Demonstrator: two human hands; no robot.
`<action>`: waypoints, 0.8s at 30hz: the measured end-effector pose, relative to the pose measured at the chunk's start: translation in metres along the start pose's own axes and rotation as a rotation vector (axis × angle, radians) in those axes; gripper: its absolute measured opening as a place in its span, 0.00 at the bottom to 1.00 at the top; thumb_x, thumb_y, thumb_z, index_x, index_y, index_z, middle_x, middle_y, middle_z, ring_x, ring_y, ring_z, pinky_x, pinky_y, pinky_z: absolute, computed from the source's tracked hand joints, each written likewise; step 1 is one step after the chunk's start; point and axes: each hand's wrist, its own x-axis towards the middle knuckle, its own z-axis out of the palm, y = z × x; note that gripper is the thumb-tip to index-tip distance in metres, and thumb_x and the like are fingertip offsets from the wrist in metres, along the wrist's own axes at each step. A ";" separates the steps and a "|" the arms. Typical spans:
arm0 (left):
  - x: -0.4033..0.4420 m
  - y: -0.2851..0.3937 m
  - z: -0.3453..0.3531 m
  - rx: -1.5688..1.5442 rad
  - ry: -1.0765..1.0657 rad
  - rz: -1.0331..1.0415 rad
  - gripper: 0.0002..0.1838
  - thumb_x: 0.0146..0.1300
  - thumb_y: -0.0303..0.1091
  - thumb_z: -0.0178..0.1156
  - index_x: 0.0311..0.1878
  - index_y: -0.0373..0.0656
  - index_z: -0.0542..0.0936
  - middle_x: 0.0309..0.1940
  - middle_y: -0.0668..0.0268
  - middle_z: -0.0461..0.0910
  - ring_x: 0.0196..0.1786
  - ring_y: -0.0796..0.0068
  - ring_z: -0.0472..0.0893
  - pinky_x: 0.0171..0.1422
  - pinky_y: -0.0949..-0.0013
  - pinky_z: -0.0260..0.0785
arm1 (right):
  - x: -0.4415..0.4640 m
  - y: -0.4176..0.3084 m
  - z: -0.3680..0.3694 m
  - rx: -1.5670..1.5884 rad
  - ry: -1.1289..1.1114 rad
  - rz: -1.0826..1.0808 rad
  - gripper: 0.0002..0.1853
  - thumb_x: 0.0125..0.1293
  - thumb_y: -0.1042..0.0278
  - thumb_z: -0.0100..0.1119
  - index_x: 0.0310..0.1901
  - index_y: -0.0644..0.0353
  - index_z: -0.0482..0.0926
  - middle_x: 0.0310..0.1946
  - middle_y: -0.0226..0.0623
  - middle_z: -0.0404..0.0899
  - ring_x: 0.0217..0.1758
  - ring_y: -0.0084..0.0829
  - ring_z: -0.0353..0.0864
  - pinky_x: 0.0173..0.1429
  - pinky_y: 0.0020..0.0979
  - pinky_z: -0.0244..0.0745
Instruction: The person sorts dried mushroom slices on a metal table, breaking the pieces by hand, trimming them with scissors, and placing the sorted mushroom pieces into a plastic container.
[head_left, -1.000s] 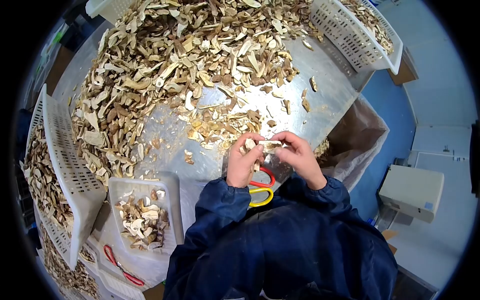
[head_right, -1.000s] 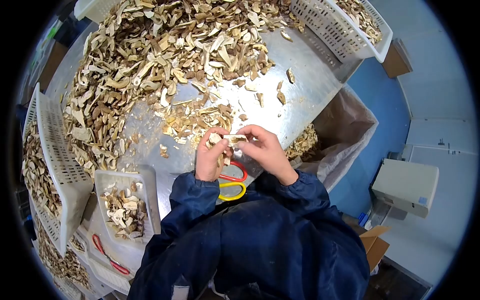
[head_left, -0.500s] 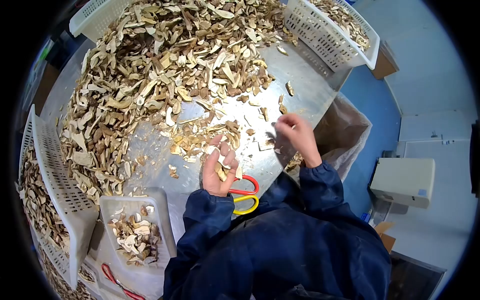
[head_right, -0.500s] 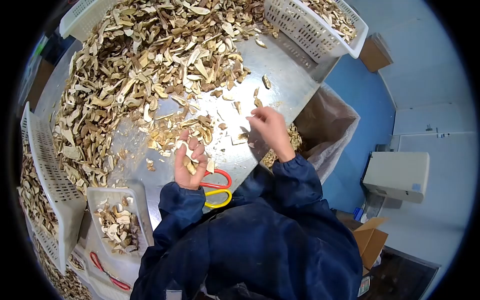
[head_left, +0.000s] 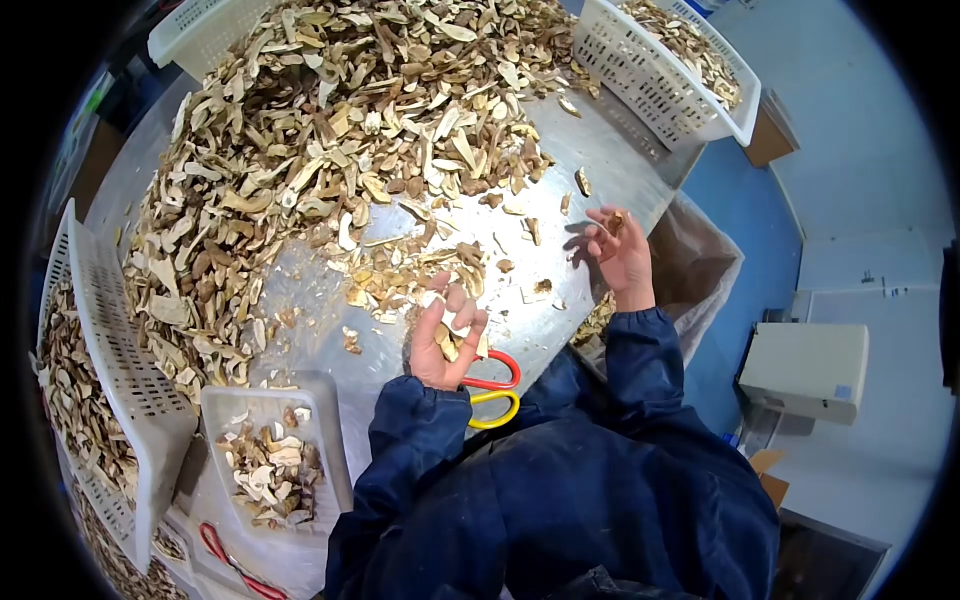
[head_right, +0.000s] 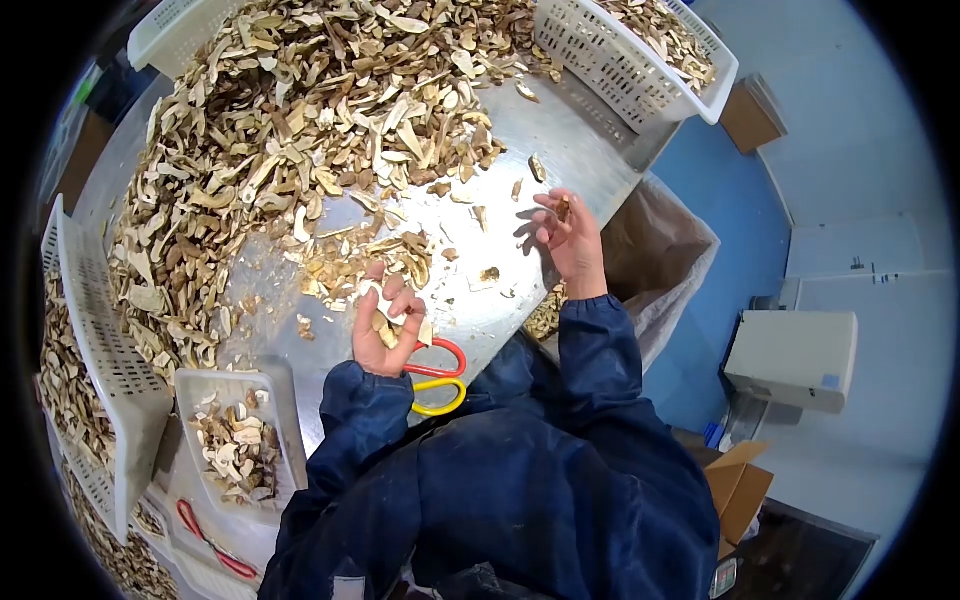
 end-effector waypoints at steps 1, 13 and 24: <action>0.000 0.000 -0.001 -0.014 -0.013 0.003 0.21 0.63 0.33 0.55 0.59 0.48 0.67 0.34 0.72 0.65 0.33 0.80 0.67 0.53 0.66 0.67 | 0.007 0.001 -0.004 -0.165 0.022 -0.007 0.10 0.64 0.63 0.55 0.40 0.60 0.75 0.36 0.36 0.78 0.29 0.27 0.77 0.25 0.23 0.66; 0.000 0.000 0.003 -0.069 -0.038 0.003 0.18 0.64 0.31 0.54 0.57 0.49 0.68 0.33 0.70 0.64 0.32 0.80 0.67 0.52 0.67 0.67 | 0.058 0.015 0.023 -1.350 -0.110 -0.193 0.11 0.55 0.63 0.59 0.27 0.65 0.77 0.19 0.37 0.76 0.20 0.34 0.73 0.25 0.30 0.68; 0.001 0.000 0.000 -0.003 -0.038 0.015 0.19 0.64 0.35 0.55 0.58 0.48 0.68 0.34 0.72 0.66 0.34 0.80 0.67 0.52 0.66 0.67 | 0.074 -0.034 -0.028 -0.380 -0.038 -0.005 0.12 0.66 0.59 0.52 0.41 0.59 0.72 0.22 0.25 0.68 0.17 0.17 0.59 0.18 0.17 0.51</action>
